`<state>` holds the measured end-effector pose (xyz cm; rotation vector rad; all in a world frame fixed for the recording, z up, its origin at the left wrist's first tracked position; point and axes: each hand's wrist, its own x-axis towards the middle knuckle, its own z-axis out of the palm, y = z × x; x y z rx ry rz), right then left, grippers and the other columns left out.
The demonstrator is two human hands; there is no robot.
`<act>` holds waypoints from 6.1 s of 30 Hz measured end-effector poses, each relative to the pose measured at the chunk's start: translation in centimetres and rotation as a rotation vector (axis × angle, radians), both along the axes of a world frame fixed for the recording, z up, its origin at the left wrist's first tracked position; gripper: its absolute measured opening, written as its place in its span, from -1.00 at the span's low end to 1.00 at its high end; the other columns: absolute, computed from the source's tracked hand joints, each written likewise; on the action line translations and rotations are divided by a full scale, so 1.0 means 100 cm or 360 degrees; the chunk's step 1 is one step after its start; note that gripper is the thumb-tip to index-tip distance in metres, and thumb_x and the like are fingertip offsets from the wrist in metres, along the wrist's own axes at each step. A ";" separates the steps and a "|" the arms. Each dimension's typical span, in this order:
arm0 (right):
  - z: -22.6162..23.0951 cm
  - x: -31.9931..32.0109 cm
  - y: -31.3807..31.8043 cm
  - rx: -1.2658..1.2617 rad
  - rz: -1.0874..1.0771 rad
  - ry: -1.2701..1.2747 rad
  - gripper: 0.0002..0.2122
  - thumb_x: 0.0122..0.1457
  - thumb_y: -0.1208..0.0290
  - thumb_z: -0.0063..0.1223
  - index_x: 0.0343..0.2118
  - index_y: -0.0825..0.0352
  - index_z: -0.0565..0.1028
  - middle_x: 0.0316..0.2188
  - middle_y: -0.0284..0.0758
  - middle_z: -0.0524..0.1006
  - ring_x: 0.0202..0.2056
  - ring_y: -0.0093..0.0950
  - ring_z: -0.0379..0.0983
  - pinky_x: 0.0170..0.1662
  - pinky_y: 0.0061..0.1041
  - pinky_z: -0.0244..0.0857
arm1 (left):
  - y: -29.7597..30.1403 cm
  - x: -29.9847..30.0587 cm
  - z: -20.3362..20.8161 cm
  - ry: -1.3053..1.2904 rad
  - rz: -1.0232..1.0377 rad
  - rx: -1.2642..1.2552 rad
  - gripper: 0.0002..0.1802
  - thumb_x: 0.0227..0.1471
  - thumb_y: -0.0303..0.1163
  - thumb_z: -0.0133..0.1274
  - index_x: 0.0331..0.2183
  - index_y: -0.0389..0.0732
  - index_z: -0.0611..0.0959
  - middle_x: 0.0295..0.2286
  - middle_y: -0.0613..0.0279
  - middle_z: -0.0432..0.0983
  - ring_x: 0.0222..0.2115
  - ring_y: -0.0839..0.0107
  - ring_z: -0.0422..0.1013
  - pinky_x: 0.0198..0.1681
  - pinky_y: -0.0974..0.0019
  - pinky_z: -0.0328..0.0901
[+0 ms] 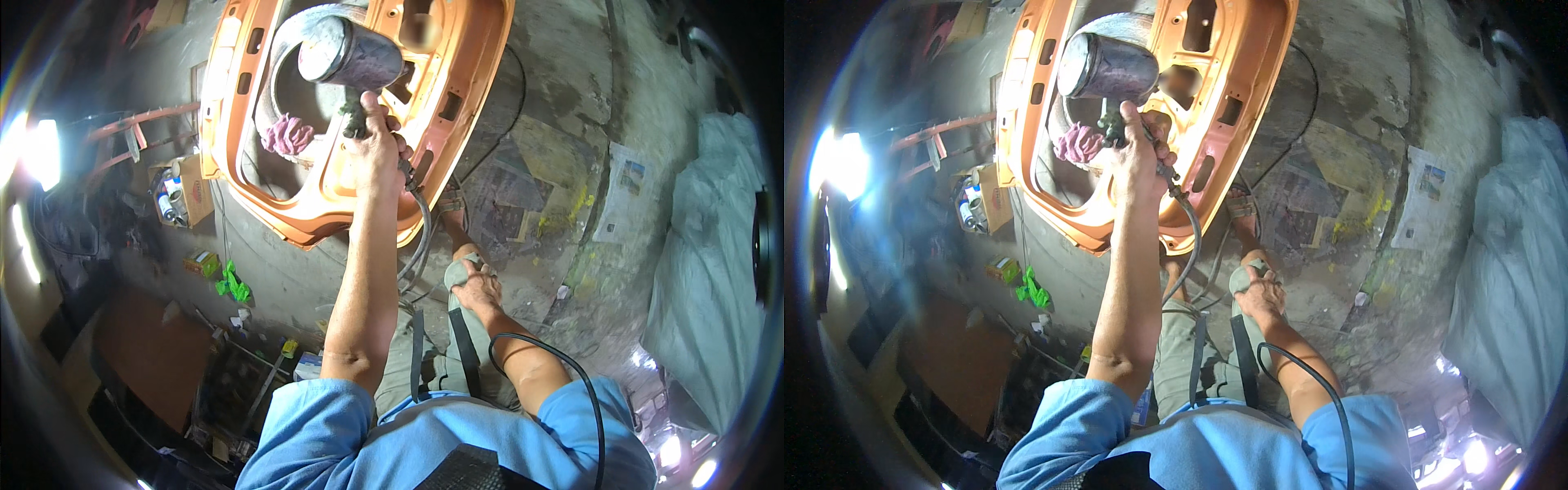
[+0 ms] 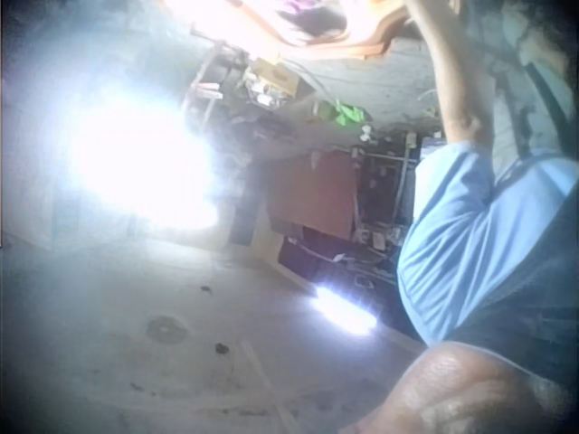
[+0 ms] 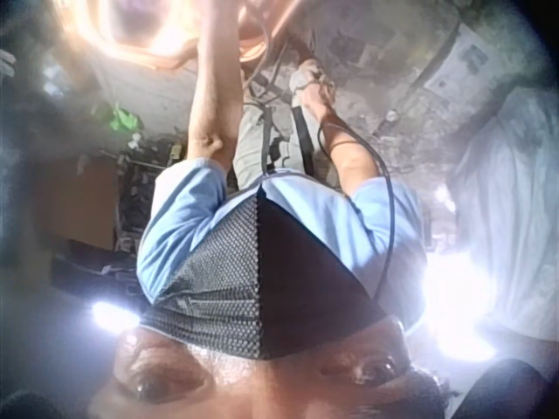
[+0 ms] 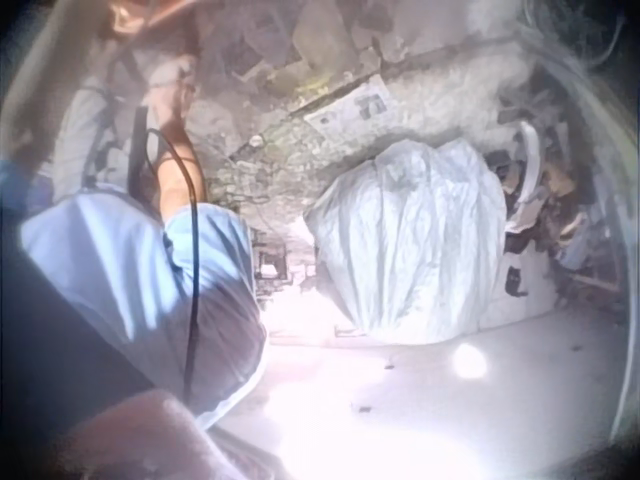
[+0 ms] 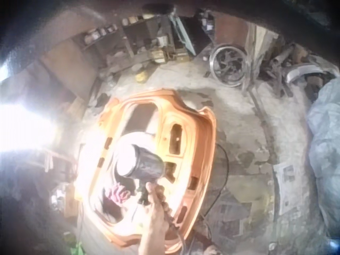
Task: The person uses a spray gun to apply paint to a large orange car part resting on a tire. They move around the part to cover different areas, then walk to a shelf to retrieve a paint can and return to the work area.
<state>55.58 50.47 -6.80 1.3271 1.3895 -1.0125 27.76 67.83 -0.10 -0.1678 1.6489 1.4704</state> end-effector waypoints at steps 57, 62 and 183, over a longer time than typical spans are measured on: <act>0.004 -0.210 -0.198 -0.0021 0.0737 0.0681 -0.49 0.23 0.06 0.15 0.12 0.31 0.53 -0.05 -0.07 0.64 0.00 -0.15 0.59 0.08 -0.26 0.42 | -0.744 -0.125 -0.005 0.0535 -0.0358 -0.0418 -0.49 0.25 0.01 0.12 -0.19 -0.33 0.56 -0.37 -0.07 0.55 -0.27 -0.07 0.54 -0.22 0.10 0.39; 0.009 -0.164 -0.170 0.0047 0.0876 0.0800 -0.52 0.23 0.08 0.16 0.09 0.33 0.54 -0.10 -0.04 0.66 -0.04 -0.12 0.61 0.06 -0.25 0.44 | -0.730 -0.046 -0.037 0.0582 0.0236 -0.0415 -0.58 0.27 -0.07 0.12 -0.15 -0.28 0.58 -0.47 0.12 0.57 -0.44 0.20 0.53 -0.34 0.23 0.38; 0.187 -0.598 -0.518 0.0386 -0.2439 0.0231 -0.50 0.32 0.19 0.16 0.23 0.34 0.43 -0.07 -0.30 0.62 -0.12 -0.59 0.52 -0.09 -0.53 0.40 | -0.091 -0.458 -0.112 -0.0499 -0.0995 0.0421 -0.51 0.26 0.06 0.13 -0.40 -0.22 0.59 -0.65 0.31 0.41 -0.78 0.53 0.21 -0.72 0.37 0.11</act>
